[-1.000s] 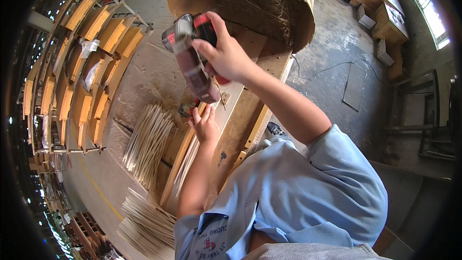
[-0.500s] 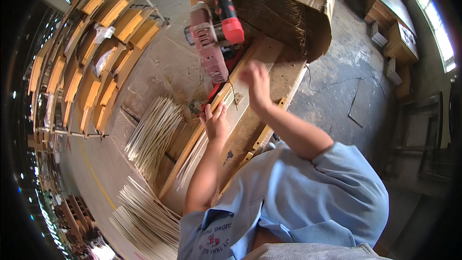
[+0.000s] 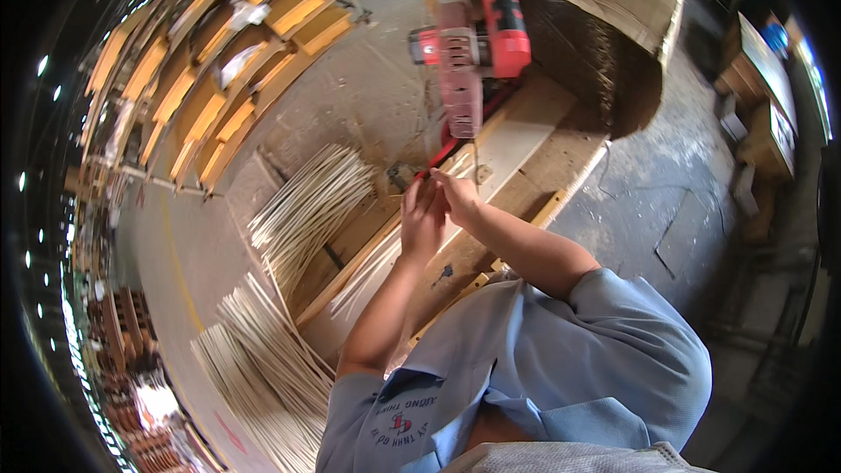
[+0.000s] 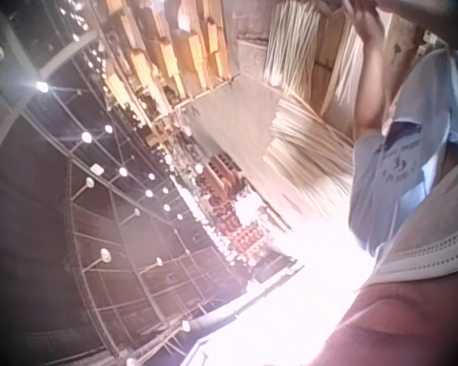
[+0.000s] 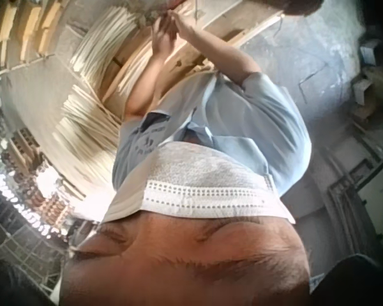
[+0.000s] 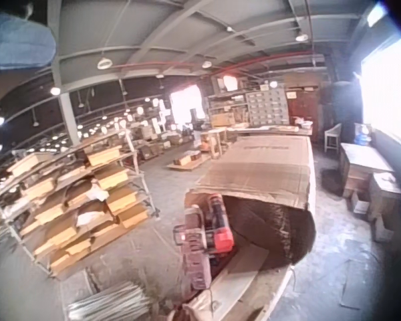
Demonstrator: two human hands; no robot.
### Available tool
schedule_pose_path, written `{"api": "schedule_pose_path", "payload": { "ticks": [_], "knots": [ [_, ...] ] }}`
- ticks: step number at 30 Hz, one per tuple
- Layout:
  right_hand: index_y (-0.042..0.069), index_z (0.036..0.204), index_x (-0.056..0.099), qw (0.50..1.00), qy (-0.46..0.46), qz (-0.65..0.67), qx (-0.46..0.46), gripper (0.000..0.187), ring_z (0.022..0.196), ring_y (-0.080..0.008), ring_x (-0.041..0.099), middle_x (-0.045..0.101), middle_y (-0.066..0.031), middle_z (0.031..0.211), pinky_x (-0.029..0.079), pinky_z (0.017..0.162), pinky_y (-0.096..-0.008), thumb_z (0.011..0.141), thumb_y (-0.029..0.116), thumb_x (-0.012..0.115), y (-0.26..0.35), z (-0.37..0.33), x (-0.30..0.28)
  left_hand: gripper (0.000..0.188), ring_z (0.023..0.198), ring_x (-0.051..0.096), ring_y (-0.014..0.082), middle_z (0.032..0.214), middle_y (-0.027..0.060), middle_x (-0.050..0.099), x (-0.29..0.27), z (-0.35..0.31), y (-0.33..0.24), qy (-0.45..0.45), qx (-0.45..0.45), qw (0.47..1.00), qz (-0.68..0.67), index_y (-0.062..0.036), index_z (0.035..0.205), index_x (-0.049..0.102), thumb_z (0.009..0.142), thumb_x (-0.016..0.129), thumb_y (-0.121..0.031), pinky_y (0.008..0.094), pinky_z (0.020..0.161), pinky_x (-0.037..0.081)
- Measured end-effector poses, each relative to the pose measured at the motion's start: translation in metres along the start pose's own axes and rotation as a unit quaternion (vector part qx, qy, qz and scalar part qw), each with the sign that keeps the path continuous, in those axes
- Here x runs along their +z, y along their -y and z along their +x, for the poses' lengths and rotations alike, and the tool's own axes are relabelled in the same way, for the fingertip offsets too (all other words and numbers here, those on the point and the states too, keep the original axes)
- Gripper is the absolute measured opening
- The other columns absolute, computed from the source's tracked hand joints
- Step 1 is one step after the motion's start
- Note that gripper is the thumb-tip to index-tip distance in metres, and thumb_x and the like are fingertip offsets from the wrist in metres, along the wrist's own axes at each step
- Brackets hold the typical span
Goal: The person repeatedly picks up small bundles of thin wooden strips, aligns them on a workbench, and cuts them to length using a handheld circular saw. The cut pieces are stacked on the bench after each cut.
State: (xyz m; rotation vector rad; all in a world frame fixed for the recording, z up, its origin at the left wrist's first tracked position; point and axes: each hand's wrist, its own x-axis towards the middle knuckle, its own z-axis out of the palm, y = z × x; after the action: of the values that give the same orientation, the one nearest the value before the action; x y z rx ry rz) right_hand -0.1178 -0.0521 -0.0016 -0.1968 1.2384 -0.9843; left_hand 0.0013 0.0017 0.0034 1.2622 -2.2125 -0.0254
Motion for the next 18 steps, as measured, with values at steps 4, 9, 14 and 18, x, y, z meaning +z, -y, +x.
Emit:
{"api": "schedule_pose_path", "payload": {
  "ticks": [4, 9, 14, 18],
  "knots": [
    [0.003, 0.118, 0.063, 0.984, 0.141, 0.106, 0.010, 0.026, 0.088, -0.0273, 0.068, 0.070, -0.0140, 0.103, 0.058, 0.073, -0.0410, 0.107, 0.025, 0.056, 0.003, 0.013, -0.010, 0.064, 0.133, 0.054, 0.0367, 0.148, 0.0114, 0.060, -0.030, 0.000, -0.013, 0.015, -0.027, 0.999, 0.030, -0.0060, 0.144, 0.059, 0.083, 0.077, -0.011, 0.0531, 0.109, 0.043],
    [0.000, 0.111, 0.059, 0.953, 0.209, 0.213, -0.050, 0.019, 0.100, -0.0293, 0.071, 0.071, -0.0167, 0.105, 0.059, 0.093, -0.0449, 0.105, 0.018, 0.055, -0.001, -0.051, 0.010, 0.075, 0.106, 0.064, 0.0259, 0.151, 0.0104, 0.059, -0.083, -0.013, -0.005, 0.005, -0.062, 0.995, 0.084, -0.0105, 0.154, 0.051, 0.082, 0.073, -0.007, 0.0420, 0.089, 0.055],
    [0.007, 0.109, 0.058, 0.924, 0.273, 0.250, -0.091, 0.011, 0.109, -0.0288, 0.069, 0.070, -0.0149, 0.108, 0.054, 0.106, -0.0465, 0.104, 0.017, 0.059, 0.018, -0.086, 0.037, 0.076, 0.071, 0.071, 0.0241, 0.092, 0.0021, 0.075, -0.121, 0.017, 0.027, -0.023, -0.087, 0.987, 0.137, -0.0165, 0.150, 0.056, 0.077, 0.075, -0.008, 0.0367, 0.064, 0.059],
    [0.006, 0.119, 0.058, 0.917, 0.293, 0.046, -0.267, 0.018, 0.120, -0.0277, 0.066, 0.069, -0.0128, 0.113, 0.049, 0.113, -0.0440, 0.104, 0.016, 0.063, 0.012, -0.088, 0.072, 0.056, 0.072, 0.073, 0.0220, 0.084, 0.0066, 0.071, -0.132, 0.039, 0.090, -0.027, -0.095, 0.981, 0.168, -0.0215, 0.138, 0.067, 0.083, 0.072, -0.014, 0.0382, 0.060, 0.059]
  ]
}}
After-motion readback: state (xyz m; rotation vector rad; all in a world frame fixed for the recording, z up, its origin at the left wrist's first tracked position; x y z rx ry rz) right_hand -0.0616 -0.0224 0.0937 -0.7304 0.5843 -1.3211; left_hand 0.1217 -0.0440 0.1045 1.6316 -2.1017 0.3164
